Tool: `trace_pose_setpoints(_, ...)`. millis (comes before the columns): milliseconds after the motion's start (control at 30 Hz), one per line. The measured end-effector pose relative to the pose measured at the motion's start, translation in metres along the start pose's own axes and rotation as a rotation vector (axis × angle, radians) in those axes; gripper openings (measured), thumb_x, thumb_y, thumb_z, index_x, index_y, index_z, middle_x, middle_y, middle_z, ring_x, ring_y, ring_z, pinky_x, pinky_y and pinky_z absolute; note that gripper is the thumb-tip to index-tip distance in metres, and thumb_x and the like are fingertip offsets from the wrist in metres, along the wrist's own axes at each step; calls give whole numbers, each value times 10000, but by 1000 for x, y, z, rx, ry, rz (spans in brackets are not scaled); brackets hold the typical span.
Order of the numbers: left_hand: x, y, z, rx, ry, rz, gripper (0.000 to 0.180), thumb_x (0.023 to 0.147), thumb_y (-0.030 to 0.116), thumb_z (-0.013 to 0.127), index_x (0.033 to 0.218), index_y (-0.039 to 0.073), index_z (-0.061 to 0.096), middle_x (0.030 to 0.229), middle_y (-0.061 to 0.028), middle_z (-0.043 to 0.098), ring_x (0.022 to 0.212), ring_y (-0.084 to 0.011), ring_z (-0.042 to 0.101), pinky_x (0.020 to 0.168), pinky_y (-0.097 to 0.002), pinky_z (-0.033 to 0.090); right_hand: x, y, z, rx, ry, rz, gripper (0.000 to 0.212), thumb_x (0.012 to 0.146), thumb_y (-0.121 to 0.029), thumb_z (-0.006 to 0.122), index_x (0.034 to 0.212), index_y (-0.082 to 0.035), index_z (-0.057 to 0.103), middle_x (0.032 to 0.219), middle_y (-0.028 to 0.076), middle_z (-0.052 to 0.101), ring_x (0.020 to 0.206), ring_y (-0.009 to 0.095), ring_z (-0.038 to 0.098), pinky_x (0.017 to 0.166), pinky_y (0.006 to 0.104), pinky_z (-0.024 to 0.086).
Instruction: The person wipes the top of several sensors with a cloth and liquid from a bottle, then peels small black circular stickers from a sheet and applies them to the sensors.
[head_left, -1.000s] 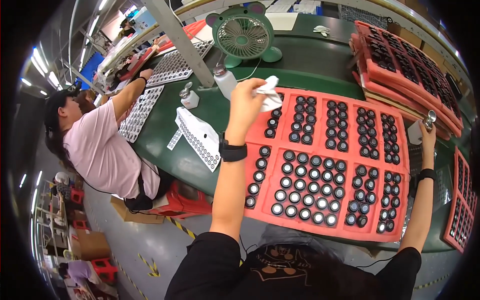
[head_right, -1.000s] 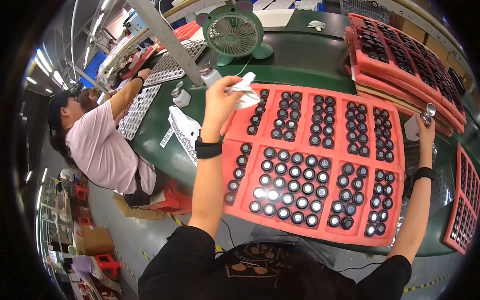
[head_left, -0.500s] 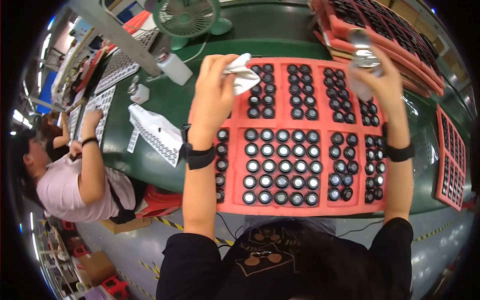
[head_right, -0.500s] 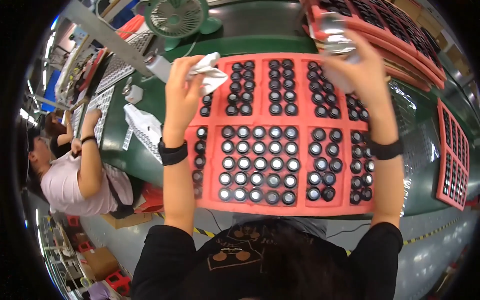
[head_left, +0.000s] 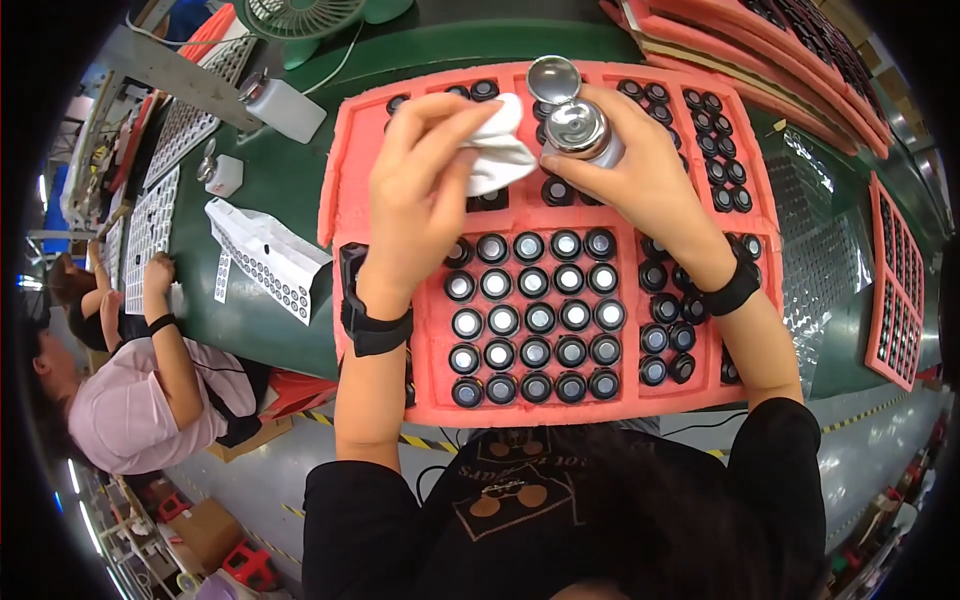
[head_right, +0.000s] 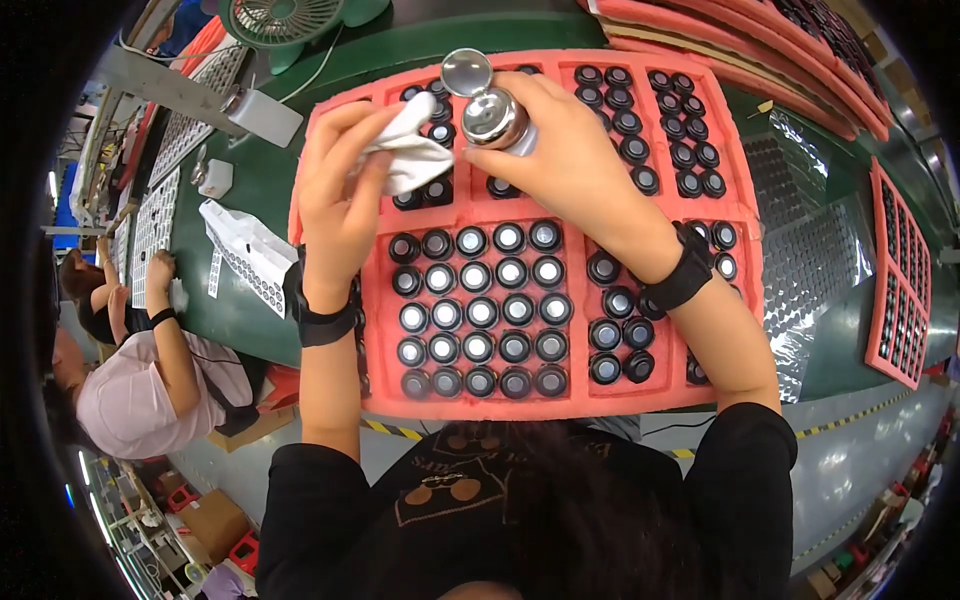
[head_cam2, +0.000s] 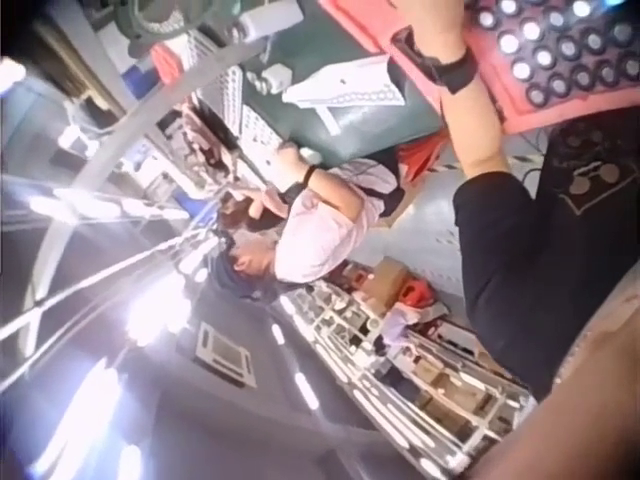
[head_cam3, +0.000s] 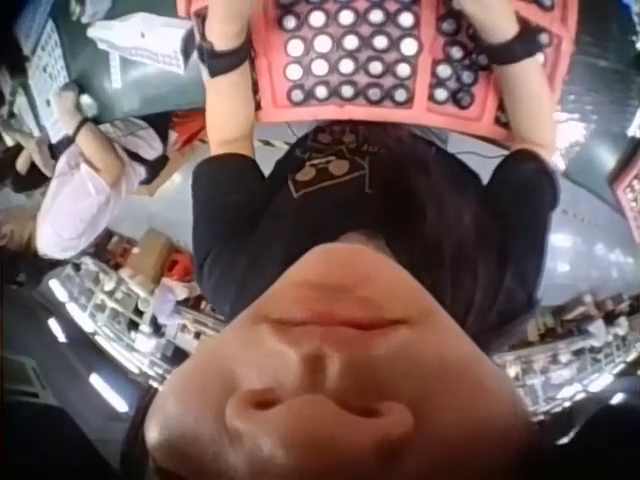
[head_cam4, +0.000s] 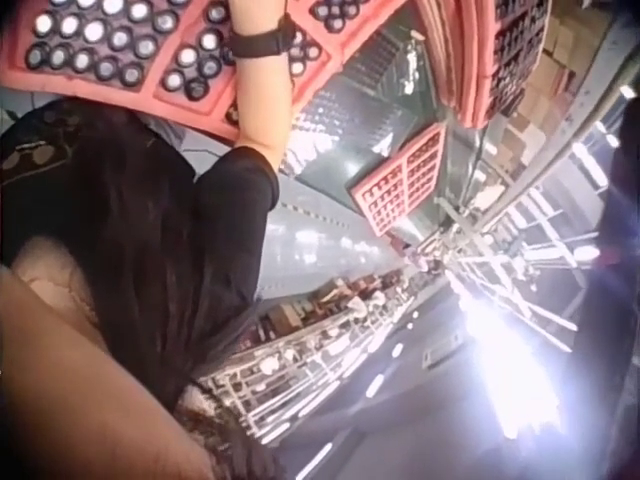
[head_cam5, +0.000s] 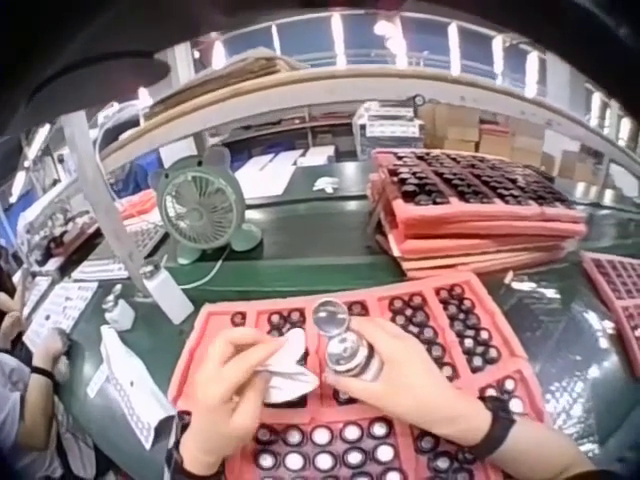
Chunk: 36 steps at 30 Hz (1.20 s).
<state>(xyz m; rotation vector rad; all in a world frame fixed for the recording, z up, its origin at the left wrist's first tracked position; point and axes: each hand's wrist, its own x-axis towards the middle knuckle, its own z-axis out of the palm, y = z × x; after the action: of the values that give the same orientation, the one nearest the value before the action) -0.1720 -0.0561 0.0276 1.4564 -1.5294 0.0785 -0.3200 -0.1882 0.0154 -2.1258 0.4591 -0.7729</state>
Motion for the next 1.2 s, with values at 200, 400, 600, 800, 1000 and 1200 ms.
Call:
trace_pose_setpoints(200, 4, 4, 25, 141, -103, 155, 418, 667, -122, 476, 1029, 51, 596, 985, -104, 528, 886, -263, 518, 754, -331, 439, -2, 11, 0, -121, -31, -100, 665, 639, -81, 707, 1220, -19, 390, 1123, 142, 497, 1009, 245, 525, 832, 308, 438)
trace_pose_setpoints(400, 8, -6, 28, 173, -97, 110, 430, 651, -119, 461, 1017, 61, 599, 986, -107, 560, 893, -276, 510, 779, -344, 430, -8, 6, 1, -250, -122, -67, 757, 635, -48, 688, 1282, -45, 296, 1155, 181, 458, 1040, 325, 491, 863, 359, 428)
trace_pose_setpoints(600, 8, -17, 14, 122, -121, 86, 404, 691, -117, 436, 1017, 60, 594, 997, -109, 576, 896, -267, 513, 792, -333, 426, -8, 2, 3, -181, -154, 11, 783, 640, -31, 671, 1308, -78, 266, 1164, 194, 455, 1040, 348, 493, 859, 365, 429)
trace_pose_setpoints(800, 2, -6, -54, 14, -21, -509, 316, 800, -51, 433, 1076, 27, 567, 964, -36, 592, 843, -124, 540, 737, -236, 420, -5, 4, 4, -62, -98, -79, 783, 634, -5, 642, 1310, -107, 262, 1158, 178, 473, 1046, 338, 492, 869, 368, 412)
trace_pose_setpoints(1000, -86, 49, -136, -52, 156, -912, 344, 797, 38, 492, 1127, -60, 498, 1026, -100, 569, 854, -123, 553, 712, -229, 442, 5, -16, -12, 182, -75, 110, 873, 616, 5, 636, 1353, -74, 175, 1176, 141, 460, 1095, 236, 465, 937, 318, 353)
trace_pose_setpoints(1200, -188, 97, -152, -453, 444, -1169, 406, 786, 84, 485, 1158, -72, 440, 1065, -162, 554, 939, -232, 568, 789, -327, 469, 22, 16, -5, 962, -34, -405, 865, 602, 9, 650, 1342, -64, 208, 1166, 121, 460, 1085, 218, 463, 929, 304, 354)
